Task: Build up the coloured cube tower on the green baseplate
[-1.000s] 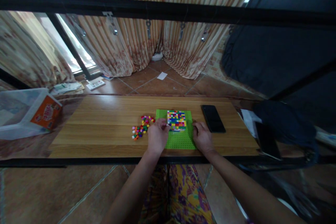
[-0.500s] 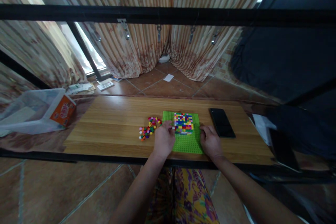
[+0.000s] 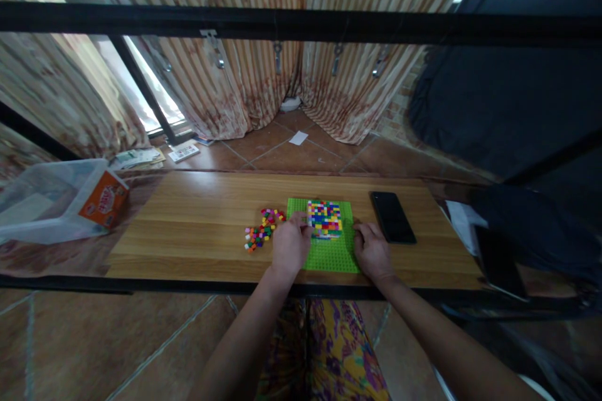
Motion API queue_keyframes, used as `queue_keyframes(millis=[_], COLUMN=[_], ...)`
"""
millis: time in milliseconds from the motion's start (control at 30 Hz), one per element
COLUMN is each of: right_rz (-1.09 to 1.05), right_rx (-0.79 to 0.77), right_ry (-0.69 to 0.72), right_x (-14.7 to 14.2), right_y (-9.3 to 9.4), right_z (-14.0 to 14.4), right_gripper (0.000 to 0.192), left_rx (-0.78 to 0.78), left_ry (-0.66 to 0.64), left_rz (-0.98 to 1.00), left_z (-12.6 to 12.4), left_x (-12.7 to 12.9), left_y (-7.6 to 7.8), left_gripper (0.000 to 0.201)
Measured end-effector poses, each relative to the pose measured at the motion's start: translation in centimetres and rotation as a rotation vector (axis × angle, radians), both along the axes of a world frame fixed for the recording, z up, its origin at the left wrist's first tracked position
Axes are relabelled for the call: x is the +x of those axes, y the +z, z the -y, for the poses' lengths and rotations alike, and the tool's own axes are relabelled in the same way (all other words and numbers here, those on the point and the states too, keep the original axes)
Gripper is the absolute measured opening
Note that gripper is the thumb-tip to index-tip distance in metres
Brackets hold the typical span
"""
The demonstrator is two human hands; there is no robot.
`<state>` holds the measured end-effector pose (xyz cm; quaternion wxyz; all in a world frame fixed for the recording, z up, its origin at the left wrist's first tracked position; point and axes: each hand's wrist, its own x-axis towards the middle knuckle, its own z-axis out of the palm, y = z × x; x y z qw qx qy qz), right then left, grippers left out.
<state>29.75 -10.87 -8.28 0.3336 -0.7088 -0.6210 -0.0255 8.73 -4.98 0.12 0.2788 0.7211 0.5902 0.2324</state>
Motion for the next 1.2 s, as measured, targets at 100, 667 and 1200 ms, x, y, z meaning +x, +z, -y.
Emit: queue_keyframes(millis=[100, 667, 1200], right_rz=[0.011, -0.002, -0.029], right_rx=[0.001, -0.016, -0.023], right_ry=[0.002, -0.005, -0.007], right_x=[0.0, 0.2, -0.2], right_y=[0.0, -0.1, 0.5], right_z=[0.0, 0.0, 0.0], right_gripper=[0.024, 0.024, 0.024], left_rx=[-0.002, -0.128, -0.112], left_ry=[-0.027, 0.045, 0.064], left_rz=[0.067, 0.455, 0.389], left_z=[-0.3, -0.6, -1.1], left_x=[-0.2, -1.0, -0.3], left_y=[-0.4, -2.7, -1.8], left_gripper=[0.025, 0.031, 0.024])
